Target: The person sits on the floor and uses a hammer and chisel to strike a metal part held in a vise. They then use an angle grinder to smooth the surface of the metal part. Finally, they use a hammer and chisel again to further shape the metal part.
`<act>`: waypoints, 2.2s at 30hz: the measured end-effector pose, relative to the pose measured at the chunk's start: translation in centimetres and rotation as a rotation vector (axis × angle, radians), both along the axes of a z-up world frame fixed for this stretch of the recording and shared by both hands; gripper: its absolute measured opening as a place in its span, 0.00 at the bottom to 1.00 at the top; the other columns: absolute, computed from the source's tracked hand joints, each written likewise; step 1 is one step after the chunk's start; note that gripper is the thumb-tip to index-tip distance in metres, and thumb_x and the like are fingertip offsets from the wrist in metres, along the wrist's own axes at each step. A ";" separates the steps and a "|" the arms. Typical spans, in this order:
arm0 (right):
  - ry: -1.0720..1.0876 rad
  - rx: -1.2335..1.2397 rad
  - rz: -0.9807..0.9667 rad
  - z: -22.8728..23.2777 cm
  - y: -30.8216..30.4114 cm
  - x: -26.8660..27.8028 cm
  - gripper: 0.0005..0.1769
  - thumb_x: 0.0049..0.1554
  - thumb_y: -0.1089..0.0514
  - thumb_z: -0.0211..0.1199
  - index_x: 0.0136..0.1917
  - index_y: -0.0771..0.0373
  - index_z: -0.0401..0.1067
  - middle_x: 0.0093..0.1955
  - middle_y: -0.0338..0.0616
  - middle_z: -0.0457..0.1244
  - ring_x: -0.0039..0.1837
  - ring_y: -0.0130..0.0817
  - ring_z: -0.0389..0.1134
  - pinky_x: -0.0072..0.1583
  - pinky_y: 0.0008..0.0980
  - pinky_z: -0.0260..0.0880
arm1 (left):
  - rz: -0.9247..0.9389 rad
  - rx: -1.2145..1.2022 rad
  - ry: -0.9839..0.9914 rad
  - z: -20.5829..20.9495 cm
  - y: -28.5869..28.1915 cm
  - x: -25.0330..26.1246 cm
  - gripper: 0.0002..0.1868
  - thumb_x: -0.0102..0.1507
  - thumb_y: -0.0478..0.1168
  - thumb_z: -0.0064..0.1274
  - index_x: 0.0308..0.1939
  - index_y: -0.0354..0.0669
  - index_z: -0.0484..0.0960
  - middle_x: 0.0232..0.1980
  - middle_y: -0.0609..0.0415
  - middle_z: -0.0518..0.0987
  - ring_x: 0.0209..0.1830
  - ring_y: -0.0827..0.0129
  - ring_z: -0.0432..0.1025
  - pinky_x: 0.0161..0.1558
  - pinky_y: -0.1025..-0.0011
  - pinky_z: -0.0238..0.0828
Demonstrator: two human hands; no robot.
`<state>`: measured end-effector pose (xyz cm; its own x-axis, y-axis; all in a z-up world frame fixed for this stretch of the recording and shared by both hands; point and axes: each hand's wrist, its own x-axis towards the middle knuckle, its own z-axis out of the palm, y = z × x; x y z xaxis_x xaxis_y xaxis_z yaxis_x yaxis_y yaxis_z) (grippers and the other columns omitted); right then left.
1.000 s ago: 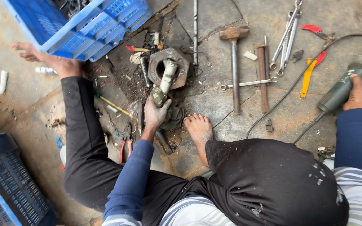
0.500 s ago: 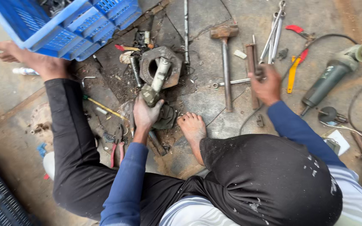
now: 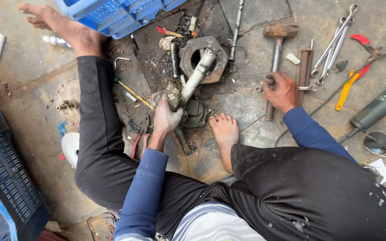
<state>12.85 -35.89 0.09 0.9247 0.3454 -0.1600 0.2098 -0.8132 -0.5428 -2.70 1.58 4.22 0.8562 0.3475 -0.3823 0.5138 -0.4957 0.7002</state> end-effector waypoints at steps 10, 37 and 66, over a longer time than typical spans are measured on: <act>-0.006 0.070 0.133 0.4 4.7 -2.0 0.11 0.61 0.54 0.66 0.51 0.64 0.75 0.43 0.41 0.66 0.39 0.29 0.68 0.42 0.32 0.73 | 0.083 0.127 -0.006 0.8 -2.6 1.5 0.31 0.56 0.45 0.66 0.60 0.39 0.75 0.46 0.37 0.84 0.47 0.44 0.79 0.50 0.53 0.75; 0.055 0.181 0.189 2.8 7.7 -3.2 0.14 0.59 0.54 0.69 0.53 0.66 0.74 0.42 0.42 0.66 0.38 0.27 0.68 0.41 0.31 0.71 | 0.157 0.143 -0.134 0.1 -2.9 0.7 0.28 0.55 0.44 0.67 0.53 0.33 0.76 0.50 0.38 0.76 0.53 0.42 0.72 0.56 0.52 0.67; -0.085 0.205 0.358 3.2 9.8 -5.3 0.23 0.57 0.52 0.69 0.62 0.64 0.72 0.48 0.48 0.64 0.37 0.32 0.66 0.40 0.34 0.71 | 0.202 0.019 -0.138 0.0 -2.6 0.1 0.28 0.54 0.41 0.67 0.54 0.35 0.77 0.52 0.38 0.81 0.54 0.47 0.77 0.57 0.56 0.72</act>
